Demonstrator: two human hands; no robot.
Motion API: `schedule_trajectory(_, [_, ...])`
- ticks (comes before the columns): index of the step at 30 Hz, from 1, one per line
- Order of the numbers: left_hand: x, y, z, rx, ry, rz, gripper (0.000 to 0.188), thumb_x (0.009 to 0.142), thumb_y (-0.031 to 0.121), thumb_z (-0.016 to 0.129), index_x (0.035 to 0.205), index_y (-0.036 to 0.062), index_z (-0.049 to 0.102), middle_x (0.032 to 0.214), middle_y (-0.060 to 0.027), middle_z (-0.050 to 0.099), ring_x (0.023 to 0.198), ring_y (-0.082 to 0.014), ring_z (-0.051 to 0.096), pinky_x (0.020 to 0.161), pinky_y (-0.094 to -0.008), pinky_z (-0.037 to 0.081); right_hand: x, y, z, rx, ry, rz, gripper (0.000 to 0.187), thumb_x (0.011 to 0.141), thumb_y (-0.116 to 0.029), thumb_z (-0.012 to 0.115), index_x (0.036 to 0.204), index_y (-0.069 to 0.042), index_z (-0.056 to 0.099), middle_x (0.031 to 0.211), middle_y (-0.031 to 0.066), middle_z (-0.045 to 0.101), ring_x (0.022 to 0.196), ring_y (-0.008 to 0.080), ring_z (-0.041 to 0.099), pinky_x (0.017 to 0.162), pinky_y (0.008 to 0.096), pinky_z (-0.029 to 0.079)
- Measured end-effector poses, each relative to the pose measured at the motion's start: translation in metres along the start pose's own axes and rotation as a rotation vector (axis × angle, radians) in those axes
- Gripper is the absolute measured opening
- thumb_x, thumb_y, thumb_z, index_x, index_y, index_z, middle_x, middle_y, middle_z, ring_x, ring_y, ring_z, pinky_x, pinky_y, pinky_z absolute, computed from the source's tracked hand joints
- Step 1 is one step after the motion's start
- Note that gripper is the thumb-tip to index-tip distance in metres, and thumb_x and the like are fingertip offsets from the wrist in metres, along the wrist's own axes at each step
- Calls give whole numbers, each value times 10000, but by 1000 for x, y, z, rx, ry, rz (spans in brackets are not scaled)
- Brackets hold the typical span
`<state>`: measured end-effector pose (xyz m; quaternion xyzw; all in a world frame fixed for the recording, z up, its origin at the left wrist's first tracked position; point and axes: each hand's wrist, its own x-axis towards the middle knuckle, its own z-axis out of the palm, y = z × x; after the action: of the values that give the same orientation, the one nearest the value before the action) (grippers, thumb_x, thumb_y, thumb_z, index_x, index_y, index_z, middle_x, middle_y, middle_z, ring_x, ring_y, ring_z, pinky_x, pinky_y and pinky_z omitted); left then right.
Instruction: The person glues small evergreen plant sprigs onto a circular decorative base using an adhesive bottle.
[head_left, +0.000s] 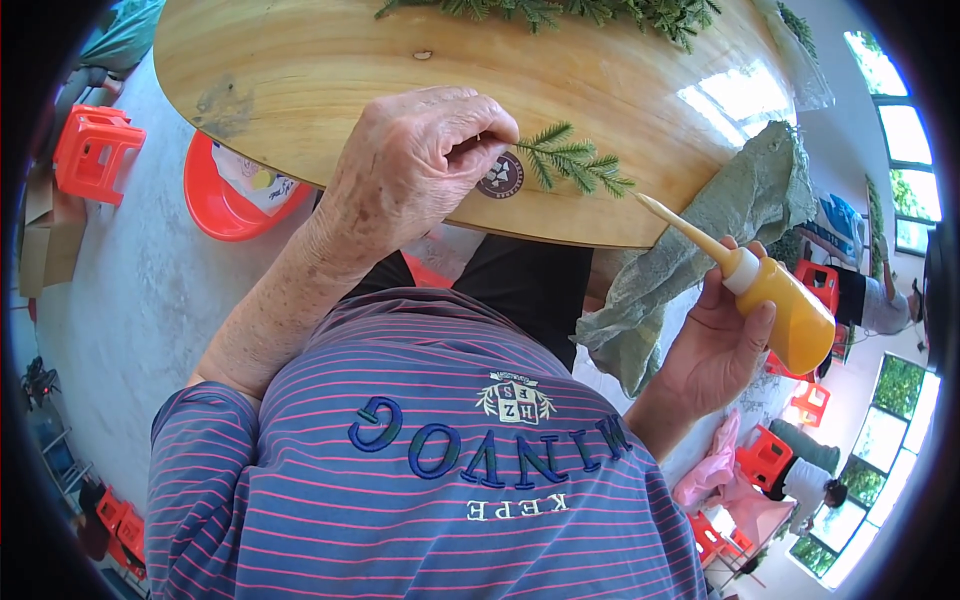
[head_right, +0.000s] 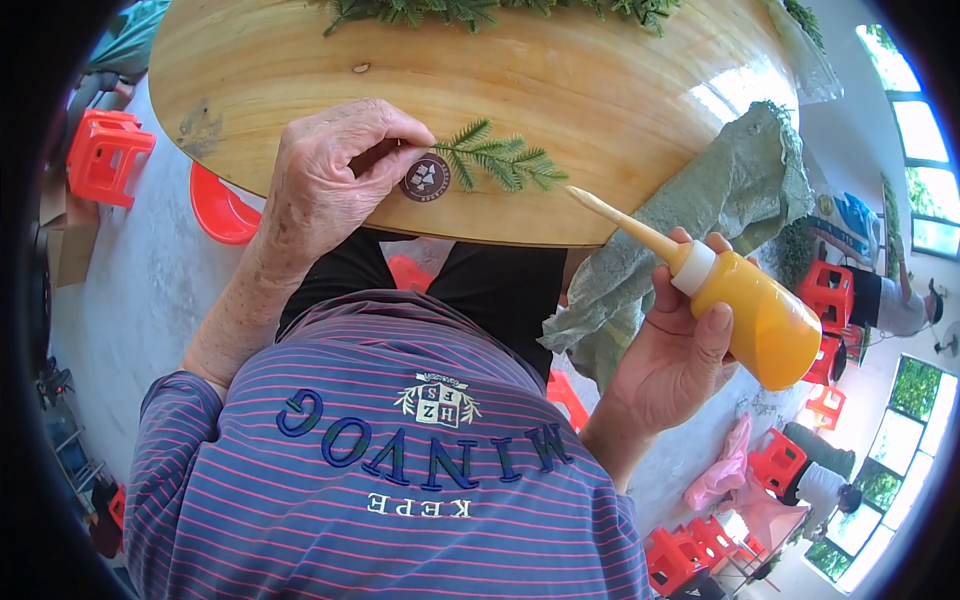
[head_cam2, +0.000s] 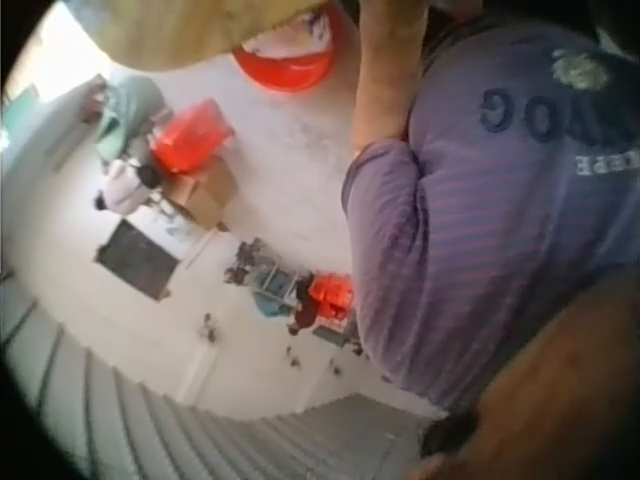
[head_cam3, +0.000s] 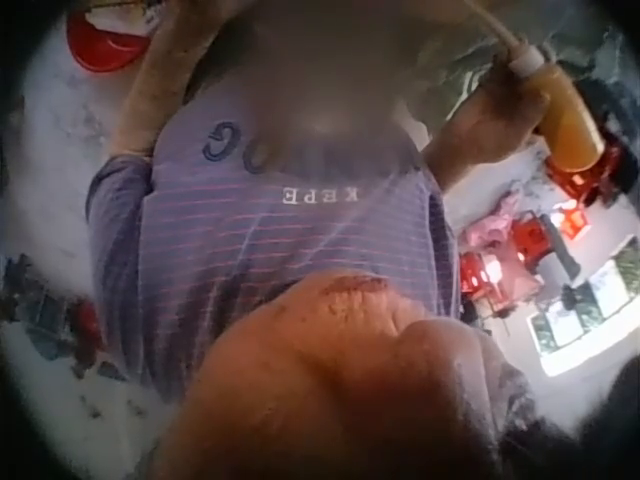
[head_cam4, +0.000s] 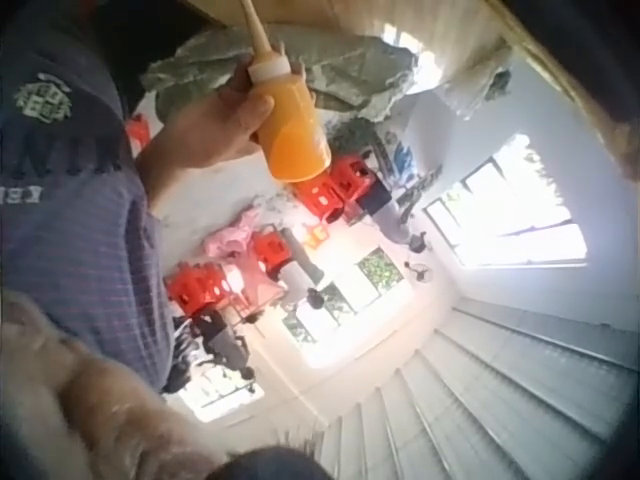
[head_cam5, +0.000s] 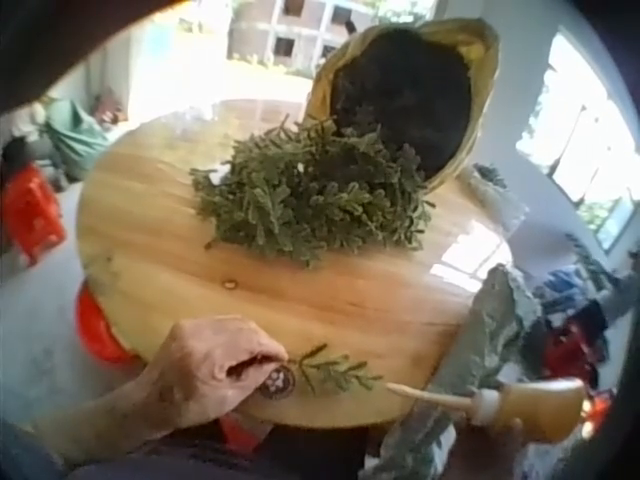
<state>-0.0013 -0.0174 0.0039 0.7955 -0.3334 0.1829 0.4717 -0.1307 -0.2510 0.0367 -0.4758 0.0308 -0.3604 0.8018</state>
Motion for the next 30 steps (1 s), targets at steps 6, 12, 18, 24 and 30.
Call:
schedule_trajectory(6, [1, 1, 1, 6, -11, -2, 97, 732, -27, 687, 806, 21, 649, 744, -59, 633, 631, -145, 605, 548, -229, 475, 2, -1, -4, 12, -2, 2, 445, 878, -95, 579, 1252, 63, 400, 1201, 273, 488, 1075, 447, 529, 793, 394, 579])
schedule_trajectory(12, [3, 9, 4, -5, -18, -25, 89, 733, -7, 671, 809, 20, 634, 754, -76, 630, 664, -190, 612, 587, -261, 484, 7, -13, -18, 159, 18, 36, 431, 904, -129, 543, 1257, 63, 387, 1229, 272, 468, 1119, 440, 500, 825, 406, 566])
schedule_trajectory(18, [8, 27, 14, -44, -104, -187, 85, 754, -12, 650, 833, 21, 640, 740, -56, 633, 639, -124, 603, 579, -242, 474, 19, -48, -56, 295, 118, -9, 396, 925, -147, 512, 1229, 80, 399, 1202, 266, 492, 1131, 424, 495, 840, 409, 559])
schedule_trajectory(24, [40, 92, 48, -137, -162, -86, 123, 733, -82, 648, 809, 15, 647, 691, -19, 596, 597, -78, 556, 538, -202, 433, 27, -93, -115, 218, 226, -207, 358, 922, -137, 522, 1175, 99, 428, 1139, 266, 532, 1094, 413, 527, 830, 397, 565])
schedule_trajectory(30, [74, 144, 133, -147, -212, 656, 186, 674, -43, 697, 835, 35, 645, 788, -63, 632, 655, -191, 600, 571, -278, 490, 22, -120, -155, 201, 352, -341, 361, 917, -123, 530, 1183, 89, 408, 1132, 272, 529, 1095, 408, 528, 848, 410, 557])
